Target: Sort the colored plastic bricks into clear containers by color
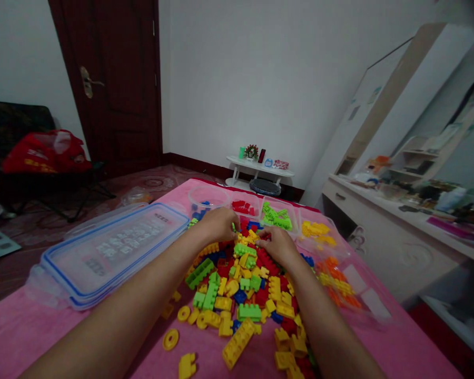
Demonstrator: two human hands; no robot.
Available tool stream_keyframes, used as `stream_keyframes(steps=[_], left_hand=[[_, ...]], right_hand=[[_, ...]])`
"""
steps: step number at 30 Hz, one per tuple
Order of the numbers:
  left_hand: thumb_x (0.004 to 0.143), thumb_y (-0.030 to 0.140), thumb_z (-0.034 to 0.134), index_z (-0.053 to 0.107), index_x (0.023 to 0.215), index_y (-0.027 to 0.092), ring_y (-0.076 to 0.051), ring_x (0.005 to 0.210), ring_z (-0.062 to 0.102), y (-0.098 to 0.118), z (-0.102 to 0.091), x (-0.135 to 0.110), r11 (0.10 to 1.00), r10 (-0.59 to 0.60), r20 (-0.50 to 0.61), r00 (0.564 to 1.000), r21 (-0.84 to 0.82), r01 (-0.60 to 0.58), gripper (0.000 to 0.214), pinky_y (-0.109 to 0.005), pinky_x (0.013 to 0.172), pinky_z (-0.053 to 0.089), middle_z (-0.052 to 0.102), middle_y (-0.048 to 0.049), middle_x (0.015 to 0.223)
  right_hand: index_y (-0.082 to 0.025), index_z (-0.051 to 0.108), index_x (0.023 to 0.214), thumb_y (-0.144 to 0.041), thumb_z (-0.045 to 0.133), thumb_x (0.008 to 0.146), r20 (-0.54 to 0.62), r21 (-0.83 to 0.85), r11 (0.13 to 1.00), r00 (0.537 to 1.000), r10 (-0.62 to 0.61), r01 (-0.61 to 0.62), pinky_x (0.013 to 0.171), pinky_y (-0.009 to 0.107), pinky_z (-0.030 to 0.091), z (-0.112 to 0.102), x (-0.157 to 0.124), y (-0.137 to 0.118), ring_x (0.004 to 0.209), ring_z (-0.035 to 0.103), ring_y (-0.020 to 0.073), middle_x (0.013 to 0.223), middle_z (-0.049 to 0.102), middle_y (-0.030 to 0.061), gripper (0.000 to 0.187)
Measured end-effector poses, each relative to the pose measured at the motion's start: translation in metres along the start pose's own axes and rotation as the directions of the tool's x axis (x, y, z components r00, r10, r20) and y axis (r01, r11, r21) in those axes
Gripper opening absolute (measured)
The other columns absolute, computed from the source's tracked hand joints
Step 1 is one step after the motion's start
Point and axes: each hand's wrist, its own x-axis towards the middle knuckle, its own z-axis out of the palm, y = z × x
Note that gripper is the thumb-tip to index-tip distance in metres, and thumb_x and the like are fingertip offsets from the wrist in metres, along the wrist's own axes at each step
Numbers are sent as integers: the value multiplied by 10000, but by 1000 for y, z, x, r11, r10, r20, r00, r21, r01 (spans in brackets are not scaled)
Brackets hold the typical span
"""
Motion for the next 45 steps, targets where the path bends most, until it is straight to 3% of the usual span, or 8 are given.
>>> stream_keyframes(steps=[5,18,24,27,30,38,41,45], left_hand=[[618,104,536,698,991,270,-185,849,648,6,21,3,986,164,84,983,-56,-160,439,-227,682,458,714,-25,926],[671,281,638,704,989,260,-227,842,634,13,31,5,996,49,-48,998,-75,-52,325,-294,708,474,702,-55,903],[710,263,627,693,1000,193,-141,725,610,14,19,13,898,33,-280,960,-414,-151,305,-233,669,460,696,-28,843],[711,250,641,621,1142,190,-140,771,618,24,14,10,829,71,-337,939,-504,-243,436,-233,698,470,696,-34,889],[677,287,688,511,1277,221,-165,836,626,32,12,7,844,93,-320,943,-478,-245,629,-258,736,475,694,-44,941],[634,333,691,716,892,193,-142,661,607,0,-18,-2,982,35,-35,999,-185,-41,294,-211,596,432,696,-37,787],[521,326,755,730,779,230,-158,640,609,-8,-24,-9,997,-58,255,965,64,43,276,-216,573,422,697,-25,746],[458,267,786,729,771,199,-261,749,638,7,-19,-13,955,-142,355,924,294,33,325,-294,608,461,704,-92,826]], right_hand=[[-191,634,783,-266,657,635,-95,18,1000,995,8,-6,570,244,354,-8,-7,-7,654,558,145,774,654,20,167],[-167,671,851,-109,488,648,-118,447,893,993,2,51,608,260,444,-4,-9,-16,631,596,146,717,665,16,280],[-152,595,847,-231,562,760,114,912,361,965,235,-196,493,198,457,-12,-14,-34,528,581,103,626,618,0,122],[-165,550,840,-396,475,864,276,959,8,938,210,-284,467,194,464,-15,-18,-46,518,579,100,638,618,16,244],[-181,544,866,-435,482,866,369,926,-139,919,138,-351,436,177,451,-15,-21,-52,497,557,92,605,596,0,262],[-147,622,867,-249,680,705,272,962,-22,946,178,-273,341,96,290,-20,-21,-39,463,465,32,681,606,6,200],[-145,627,863,-269,662,721,258,961,52,945,199,-273,341,96,286,-24,-22,-39,461,460,29,689,596,2,192],[-148,628,870,-274,643,749,257,951,124,948,189,-282,349,94,314,-27,-24,-43,475,479,30,716,601,0,176]])
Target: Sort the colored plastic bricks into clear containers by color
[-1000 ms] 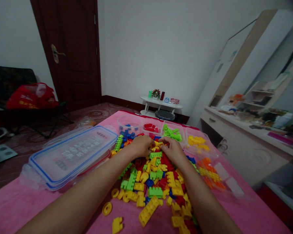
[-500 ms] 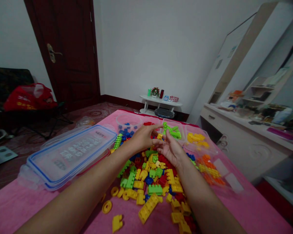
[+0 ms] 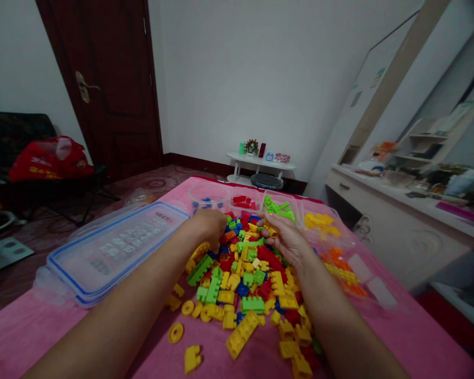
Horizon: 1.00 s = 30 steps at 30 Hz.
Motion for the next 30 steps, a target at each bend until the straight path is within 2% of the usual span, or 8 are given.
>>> stream_keyframes(steps=[4,7,11,13,15,20,24,30], left_hand=[[514,252,742,722,763,187,-255,735,638,9,1,4,1000,-12,-90,996,-24,10,258,-292,599,458,700,-91,788],[643,311,663,707,818,193,-169,675,621,5,-1,10,948,-3,-349,937,-300,-109,216,-237,595,444,692,-43,742],[725,284,616,639,902,124,-136,702,630,10,-2,21,626,-79,-603,794,-650,-431,240,-227,645,487,686,-56,807],[723,232,619,605,932,117,-140,757,645,18,-1,25,444,-81,-637,767,-712,-544,239,-244,695,509,685,-66,869],[721,199,619,583,940,121,-145,792,651,26,2,28,356,-72,-647,759,-728,-586,235,-259,721,519,684,-66,895],[737,196,603,574,919,126,-160,802,658,34,9,31,382,-75,-629,774,-735,-560,197,-267,702,528,687,-63,887],[734,200,615,610,919,128,-167,835,654,36,14,32,500,-88,-644,760,-688,-526,199,-290,764,520,692,-73,923],[778,256,583,612,1072,154,-172,899,647,37,15,31,563,-106,-639,762,-670,-483,313,-292,779,516,687,-78,1012]], right_hand=[[-155,627,891,-255,621,772,-1,-2,1000,1000,7,-7,376,115,389,-1,0,1,496,518,49,728,625,8,155],[-156,625,903,-226,608,784,9,43,999,1000,21,-21,403,138,439,-2,2,3,518,552,68,738,648,22,139],[-152,608,874,-248,582,820,5,146,988,999,44,-44,432,159,478,0,4,6,543,597,88,733,665,34,113],[-158,595,881,-275,575,831,7,211,975,997,71,-71,449,178,501,3,3,5,565,624,108,728,671,35,129],[-156,586,918,-306,531,862,41,263,959,994,99,-107,469,198,522,6,2,3,591,644,126,732,678,47,170],[-141,573,925,-310,470,897,81,360,923,990,116,-138,436,181,513,8,0,0,561,638,116,719,674,41,200],[-134,570,874,-235,554,852,-26,390,919,997,72,-56,414,144,488,9,2,0,486,583,71,665,647,12,105],[-148,545,830,-289,538,864,-247,408,901,968,-47,148,455,126,497,-11,8,-21,521,563,55,659,619,6,145]])
